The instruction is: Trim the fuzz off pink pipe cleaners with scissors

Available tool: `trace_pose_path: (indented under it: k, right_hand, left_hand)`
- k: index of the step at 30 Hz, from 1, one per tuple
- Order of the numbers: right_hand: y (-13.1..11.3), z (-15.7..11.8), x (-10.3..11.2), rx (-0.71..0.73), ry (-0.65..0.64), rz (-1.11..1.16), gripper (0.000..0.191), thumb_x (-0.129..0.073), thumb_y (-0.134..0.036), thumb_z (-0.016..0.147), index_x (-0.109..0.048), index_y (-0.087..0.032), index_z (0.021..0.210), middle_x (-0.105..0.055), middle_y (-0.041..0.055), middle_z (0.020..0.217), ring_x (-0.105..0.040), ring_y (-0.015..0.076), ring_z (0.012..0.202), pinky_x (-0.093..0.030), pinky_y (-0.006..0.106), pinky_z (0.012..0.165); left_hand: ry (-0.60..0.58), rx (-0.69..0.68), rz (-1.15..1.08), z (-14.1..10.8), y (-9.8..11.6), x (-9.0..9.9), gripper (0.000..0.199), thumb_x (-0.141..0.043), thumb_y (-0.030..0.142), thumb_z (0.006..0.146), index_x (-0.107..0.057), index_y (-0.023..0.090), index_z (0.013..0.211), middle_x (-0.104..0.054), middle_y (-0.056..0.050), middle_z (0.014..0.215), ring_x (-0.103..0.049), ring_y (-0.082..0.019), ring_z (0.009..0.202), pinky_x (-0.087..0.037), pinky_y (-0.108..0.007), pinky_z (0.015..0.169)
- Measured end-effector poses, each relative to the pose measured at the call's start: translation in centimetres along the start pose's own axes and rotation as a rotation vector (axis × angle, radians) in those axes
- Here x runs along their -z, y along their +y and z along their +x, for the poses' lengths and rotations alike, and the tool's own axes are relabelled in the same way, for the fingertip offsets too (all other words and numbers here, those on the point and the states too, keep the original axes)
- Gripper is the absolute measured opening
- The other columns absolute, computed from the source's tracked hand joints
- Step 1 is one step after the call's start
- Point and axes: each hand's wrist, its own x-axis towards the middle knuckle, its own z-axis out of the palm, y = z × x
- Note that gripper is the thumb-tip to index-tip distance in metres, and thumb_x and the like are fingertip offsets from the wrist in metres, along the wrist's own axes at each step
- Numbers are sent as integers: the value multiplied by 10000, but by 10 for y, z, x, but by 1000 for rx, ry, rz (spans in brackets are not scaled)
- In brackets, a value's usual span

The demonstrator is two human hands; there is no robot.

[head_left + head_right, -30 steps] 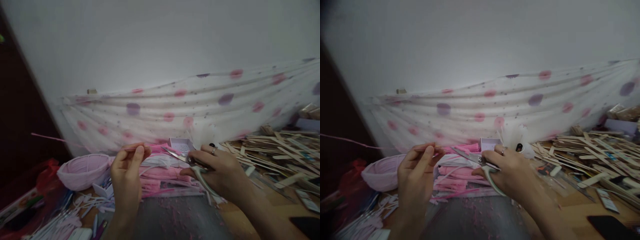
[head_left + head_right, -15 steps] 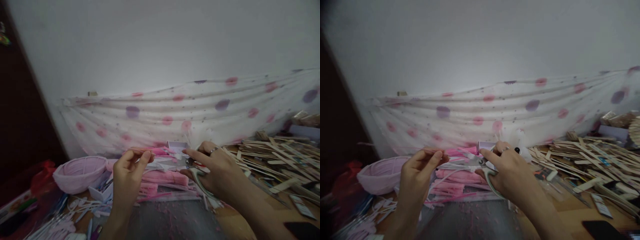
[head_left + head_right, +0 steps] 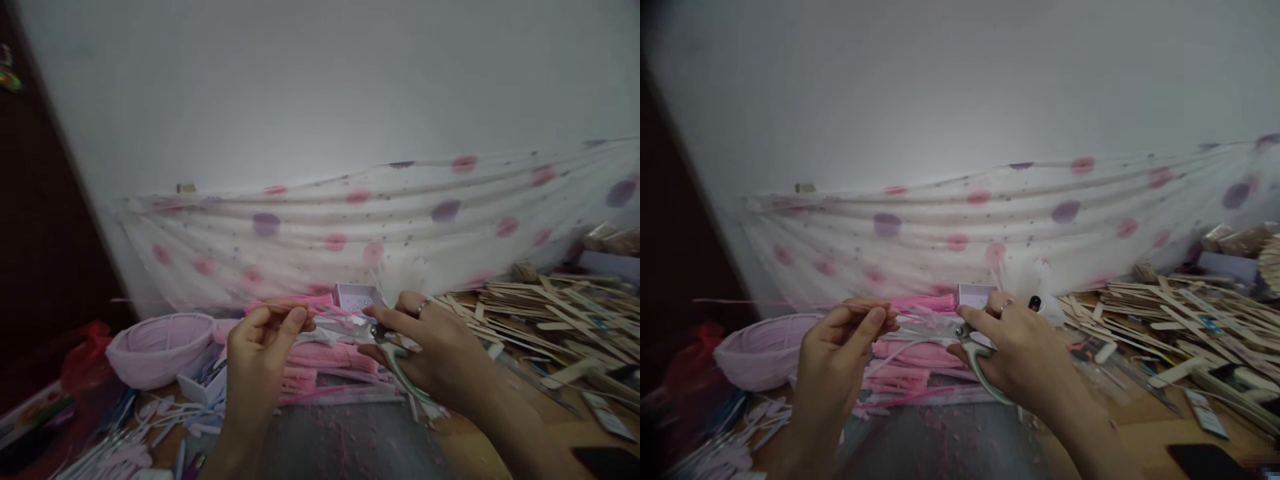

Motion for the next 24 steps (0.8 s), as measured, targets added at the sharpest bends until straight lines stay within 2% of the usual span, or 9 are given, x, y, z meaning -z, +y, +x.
trace_pose_path:
  k: [8, 19, 24]
  right_hand:
    - [0, -1, 1, -5, 1, 16, 388, -595, -519, 827, -706, -197, 1013, -593, 65, 783, -536, 154, 602, -359, 282, 566]
    - [-1, -1, 1, 33, 39, 19, 376, -596, -516, 830, -711, -186, 969, -588, 55, 736, -522, 148, 570, -334, 271, 538]
    - [0, 1, 1, 19, 94, 28, 345, -600, -500, 832, -722, -181, 885, -581, 34, 655, -503, 134, 524, -320, 265, 510]
  left_hand:
    - [4, -5, -110, 1, -5, 0, 132, -765, 263, 682, -697, 152, 706, -701, -21, 683, -671, -135, 611, -575, -227, 601]
    - [16, 12, -142, 2, -1, 0, 144, -780, 256, 668, -694, 146, 705, -698, -15, 694, -664, -120, 605, -574, -212, 605]
    - [27, 13, -153, 3, -2, 1, 148, -783, 255, 666, -683, 149, 694, -698, -5, 685, -661, -110, 604, -566, -200, 610]
